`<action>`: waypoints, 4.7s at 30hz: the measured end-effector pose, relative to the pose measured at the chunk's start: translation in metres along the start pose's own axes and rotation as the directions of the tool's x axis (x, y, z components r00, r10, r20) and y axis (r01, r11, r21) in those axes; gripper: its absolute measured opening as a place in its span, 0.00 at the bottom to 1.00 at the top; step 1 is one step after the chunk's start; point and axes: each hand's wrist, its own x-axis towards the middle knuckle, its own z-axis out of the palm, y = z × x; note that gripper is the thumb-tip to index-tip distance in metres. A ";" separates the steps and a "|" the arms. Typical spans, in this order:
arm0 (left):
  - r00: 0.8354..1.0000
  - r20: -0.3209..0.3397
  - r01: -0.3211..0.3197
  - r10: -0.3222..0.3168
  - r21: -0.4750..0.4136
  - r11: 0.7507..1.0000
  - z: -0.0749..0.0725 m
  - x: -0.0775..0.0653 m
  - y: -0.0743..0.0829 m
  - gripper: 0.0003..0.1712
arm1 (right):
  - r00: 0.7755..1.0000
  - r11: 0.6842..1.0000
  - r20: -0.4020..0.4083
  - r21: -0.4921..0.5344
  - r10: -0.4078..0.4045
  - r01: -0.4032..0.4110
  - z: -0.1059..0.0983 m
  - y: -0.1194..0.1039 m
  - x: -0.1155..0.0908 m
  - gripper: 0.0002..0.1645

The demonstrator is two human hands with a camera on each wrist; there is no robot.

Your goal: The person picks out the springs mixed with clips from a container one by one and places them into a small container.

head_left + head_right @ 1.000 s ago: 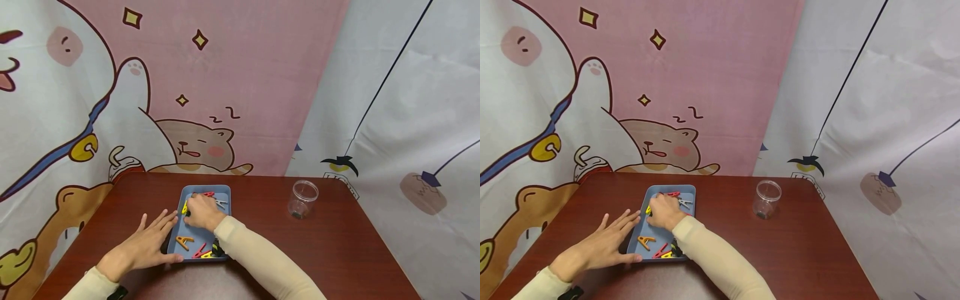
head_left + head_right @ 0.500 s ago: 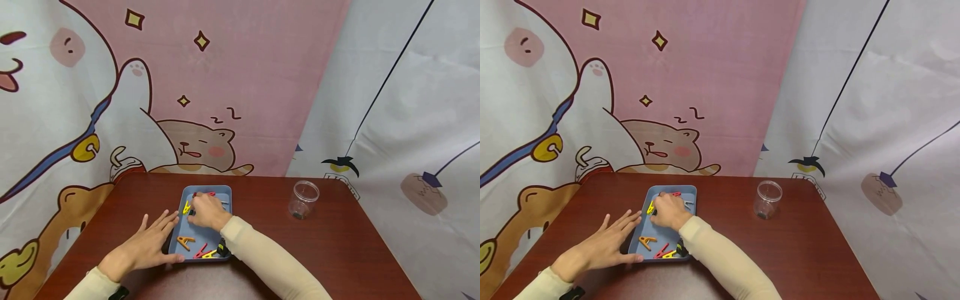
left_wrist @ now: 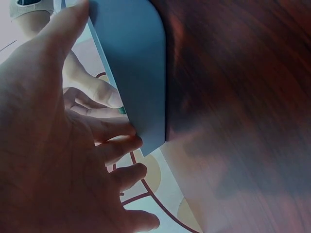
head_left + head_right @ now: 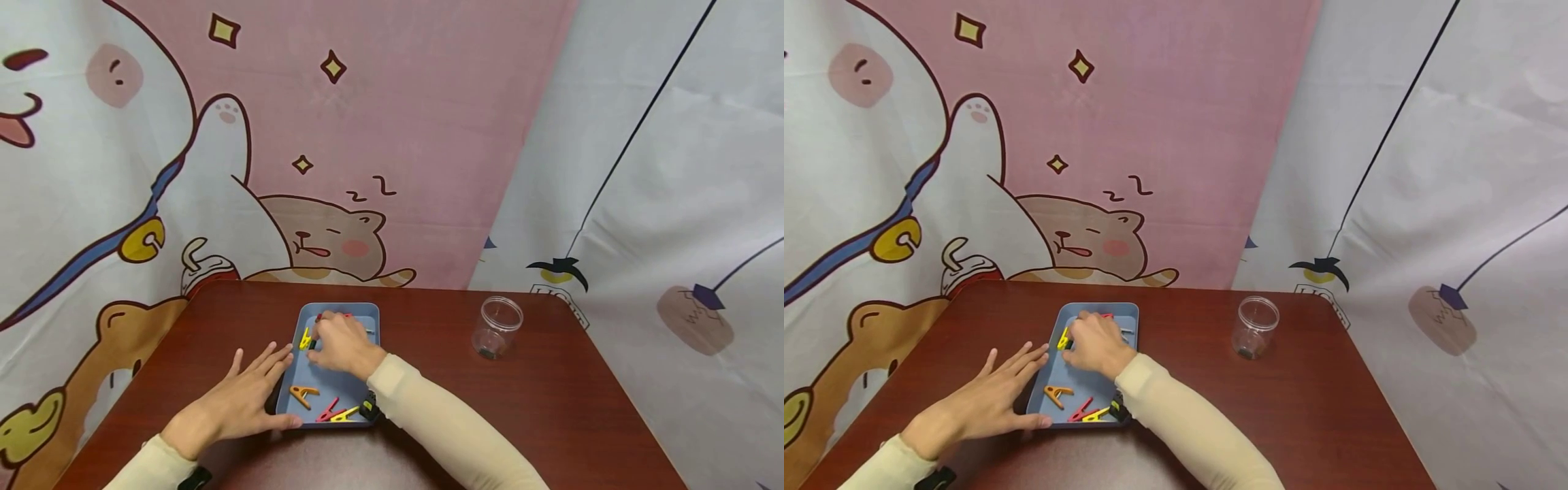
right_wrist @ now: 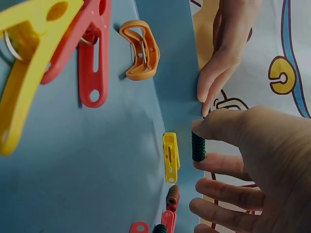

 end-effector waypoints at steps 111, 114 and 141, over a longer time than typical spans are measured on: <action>1.000 0.024 0.020 -0.020 -0.008 1.000 -0.006 0.001 0.000 0.74 | 0.936 0.976 -0.287 0.130 0.204 -0.173 -0.085 0.139 -0.126 0.16; 1.000 0.025 0.019 -0.019 -0.006 1.000 -0.005 0.001 0.000 0.74 | 0.929 0.979 -0.312 0.116 0.197 -0.168 -0.087 0.146 -0.130 0.16; 0.999 0.033 0.019 -0.019 -0.019 1.000 -0.005 0.003 0.000 0.75 | 0.888 0.955 -0.351 0.111 0.297 -0.276 -0.115 0.198 -0.157 0.20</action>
